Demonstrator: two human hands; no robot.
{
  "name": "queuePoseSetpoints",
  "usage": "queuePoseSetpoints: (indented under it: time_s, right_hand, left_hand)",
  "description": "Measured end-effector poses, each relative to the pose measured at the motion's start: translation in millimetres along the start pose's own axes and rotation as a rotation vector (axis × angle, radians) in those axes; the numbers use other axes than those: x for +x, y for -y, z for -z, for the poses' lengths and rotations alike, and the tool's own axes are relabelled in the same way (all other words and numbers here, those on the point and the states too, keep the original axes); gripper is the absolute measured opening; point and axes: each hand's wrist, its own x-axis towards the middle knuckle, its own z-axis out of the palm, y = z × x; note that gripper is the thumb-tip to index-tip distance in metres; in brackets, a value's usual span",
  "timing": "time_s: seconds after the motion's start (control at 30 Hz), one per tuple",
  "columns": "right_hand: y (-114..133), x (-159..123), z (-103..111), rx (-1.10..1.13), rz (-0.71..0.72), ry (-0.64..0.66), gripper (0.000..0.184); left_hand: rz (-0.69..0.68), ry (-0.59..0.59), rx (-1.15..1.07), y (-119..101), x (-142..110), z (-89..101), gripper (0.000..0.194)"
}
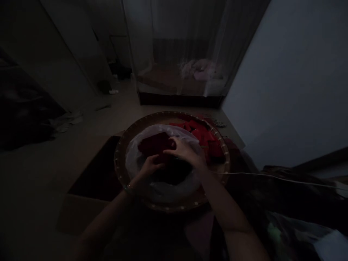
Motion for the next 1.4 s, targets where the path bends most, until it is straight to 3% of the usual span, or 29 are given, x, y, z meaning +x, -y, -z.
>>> queuePoseSetpoints:
  time_s: [0.1, 0.23, 0.47, 0.67, 0.9, 1.03, 1.27, 1.4]
  right_hand:
    - [2, 5, -19, 0.015, 0.042, -0.028, 0.027]
    - [-4, 9, -25, 0.006, 0.071, -0.088, 0.037]
    - [-14, 7, -23, 0.03, 0.046, -0.021, 0.04]
    - [-20, 10, -39, 0.057, 0.052, 0.029, 0.041]
    - [-28, 7, -29, 0.187, -0.034, -0.06, 0.047]
    - [-31, 1, -10, 0.31, -0.111, 0.206, 0.04]
    - [-27, 3, 10, 0.252, -0.027, 0.613, 0.031]
    - [-24, 9, 9, 0.24, -0.037, 0.692, 0.035]
  left_hand:
    - [0.03, 0.054, 0.007, 3, -1, -1.1, 0.035]
    - [0.041, 0.126, -0.02, 0, -3, 2.9, 0.038]
    - [0.12, 0.262, -0.187, -22, -1, 6.2, 0.054]
    - [0.292, 0.234, -0.349, -19, 9, -10.3, 0.045]
    - [0.28, 0.17, -0.376, -19, 5, -9.9, 0.049]
    - [0.175, 0.164, -0.246, -17, 3, -4.8, 0.059]
    - [0.082, 0.282, 0.005, -8, 1, -10.6, 0.057]
    - [0.035, 0.311, -0.013, -7, 0, -9.8, 0.054]
